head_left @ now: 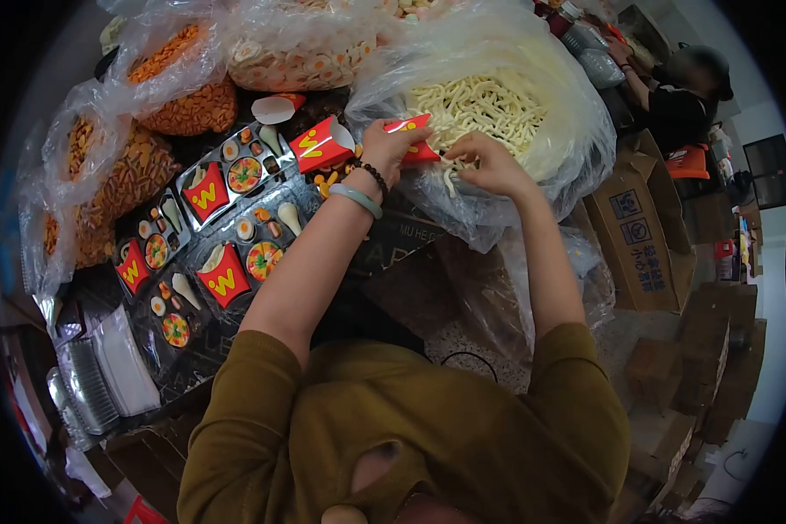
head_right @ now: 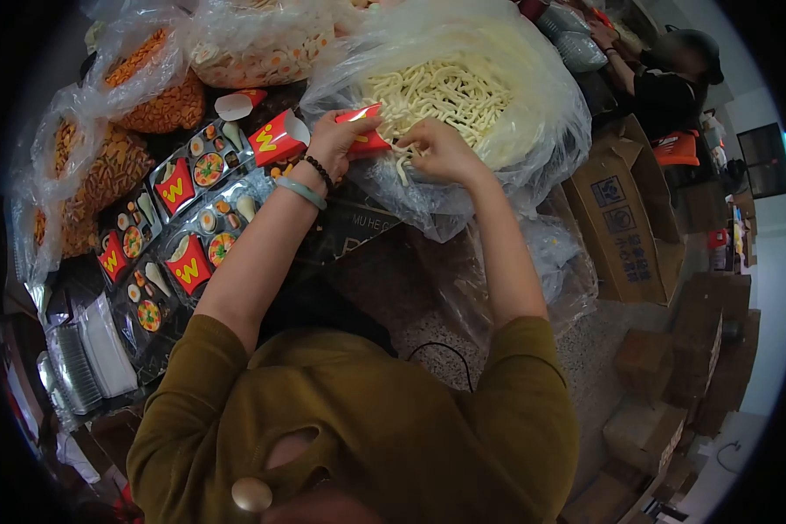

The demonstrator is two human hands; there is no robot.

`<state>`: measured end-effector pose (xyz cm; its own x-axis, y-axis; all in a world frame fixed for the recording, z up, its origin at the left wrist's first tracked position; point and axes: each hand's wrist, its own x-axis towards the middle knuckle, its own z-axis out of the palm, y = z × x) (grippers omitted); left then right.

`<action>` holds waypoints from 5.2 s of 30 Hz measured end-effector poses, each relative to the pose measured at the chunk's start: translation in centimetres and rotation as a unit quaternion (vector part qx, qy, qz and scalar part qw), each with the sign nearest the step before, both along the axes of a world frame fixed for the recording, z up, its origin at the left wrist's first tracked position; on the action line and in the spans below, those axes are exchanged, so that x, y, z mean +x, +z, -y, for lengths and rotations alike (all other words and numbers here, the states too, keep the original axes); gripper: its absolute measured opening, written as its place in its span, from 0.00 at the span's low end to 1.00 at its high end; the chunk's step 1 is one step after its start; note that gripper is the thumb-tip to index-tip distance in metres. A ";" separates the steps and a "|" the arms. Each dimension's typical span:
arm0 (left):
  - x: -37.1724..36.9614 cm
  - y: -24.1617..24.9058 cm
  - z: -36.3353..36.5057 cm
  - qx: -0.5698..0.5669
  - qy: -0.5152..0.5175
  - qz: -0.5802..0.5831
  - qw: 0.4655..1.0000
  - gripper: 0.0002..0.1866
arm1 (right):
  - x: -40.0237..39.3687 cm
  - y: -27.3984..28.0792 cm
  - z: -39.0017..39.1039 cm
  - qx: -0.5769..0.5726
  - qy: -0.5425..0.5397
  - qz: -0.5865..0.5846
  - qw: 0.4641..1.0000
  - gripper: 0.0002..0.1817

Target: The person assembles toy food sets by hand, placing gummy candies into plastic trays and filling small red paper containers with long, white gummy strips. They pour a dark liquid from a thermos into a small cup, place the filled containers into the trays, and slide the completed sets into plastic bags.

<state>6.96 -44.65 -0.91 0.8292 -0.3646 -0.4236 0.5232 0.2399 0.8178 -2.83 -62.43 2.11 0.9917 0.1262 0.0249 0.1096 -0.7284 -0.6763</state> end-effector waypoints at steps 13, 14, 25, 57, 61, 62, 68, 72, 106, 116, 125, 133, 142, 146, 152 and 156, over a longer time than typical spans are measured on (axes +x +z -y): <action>-0.6 0.1 0.1 -0.029 -0.020 0.063 0.997 0.31 | 3.0 -0.4 -0.3 0.264 -0.280 0.057 0.921 0.09; -0.7 0.0 0.3 -0.063 -0.020 0.065 0.996 0.31 | 3.2 -0.3 -0.7 0.256 -0.250 0.030 0.933 0.09; 0.7 0.2 -0.3 -0.147 -0.039 -0.058 0.987 0.26 | 4.1 3.0 2.2 0.018 -0.185 0.083 0.979 0.23; -4.6 1.4 -9.3 -0.273 -0.044 -0.066 0.959 0.24 | 0.3 -2.2 3.5 0.195 -0.286 -0.025 0.938 0.12; -5.6 1.7 -11.0 -0.241 -0.008 -0.059 0.969 0.20 | 0.9 -2.4 4.0 0.244 -0.342 0.053 0.906 0.10; -5.8 1.8 -11.6 -0.241 -0.010 -0.058 0.969 0.19 | 1.1 -2.3 4.2 0.214 -0.347 0.074 0.910 0.10; -7.0 1.0 -14.0 -0.261 0.011 -0.065 0.963 0.22 | 1.2 1.6 1.3 0.369 -0.333 0.164 0.852 0.10; -7.7 -0.1 -15.4 -0.254 0.047 -0.065 0.964 0.28 | -0.1 4.1 -8.5 0.478 -0.189 0.077 0.854 0.10; -17.8 2.0 -35.0 -0.114 0.337 0.036 0.934 0.28 | -5.5 2.6 -35.0 0.039 0.268 0.036 0.962 0.14; -21.1 0.4 -38.5 0.049 0.473 0.145 0.868 0.24 | -5.9 0.1 -43.6 0.219 0.240 0.032 0.945 0.06; -22.7 0.6 -41.5 -0.017 0.584 0.173 0.793 0.20 | -6.8 0.3 -49.2 0.140 0.284 0.151 0.936 0.07; -22.8 0.1 -43.4 -0.014 0.618 0.166 0.769 0.22 | -7.1 0.5 -50.9 0.228 0.274 0.031 0.934 0.09; -22.3 -0.2 -43.1 -0.008 0.614 0.185 0.767 0.17 | -6.2 -0.7 -51.6 0.152 0.333 0.175 0.914 0.05; -21.3 -0.1 -42.9 -0.021 0.594 0.243 0.767 0.16 | -4.7 1.4 -52.4 0.100 0.328 0.213 0.915 0.03; -18.6 -2.2 -46.1 0.613 0.294 0.406 0.611 0.32 | 1.3 -1.5 -54.2 0.000 0.343 0.217 0.914 0.06; -18.1 -3.8 -46.2 0.702 0.185 0.333 0.602 0.33 | 2.7 -3.6 -54.2 -0.009 0.385 0.140 0.912 0.10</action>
<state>-11.12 1.54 -4.71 0.9003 0.2266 0.3718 0.0904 -0.9326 0.3494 -0.17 -8.21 -1.54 0.5638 0.7857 0.2544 0.7599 -0.3730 -0.5324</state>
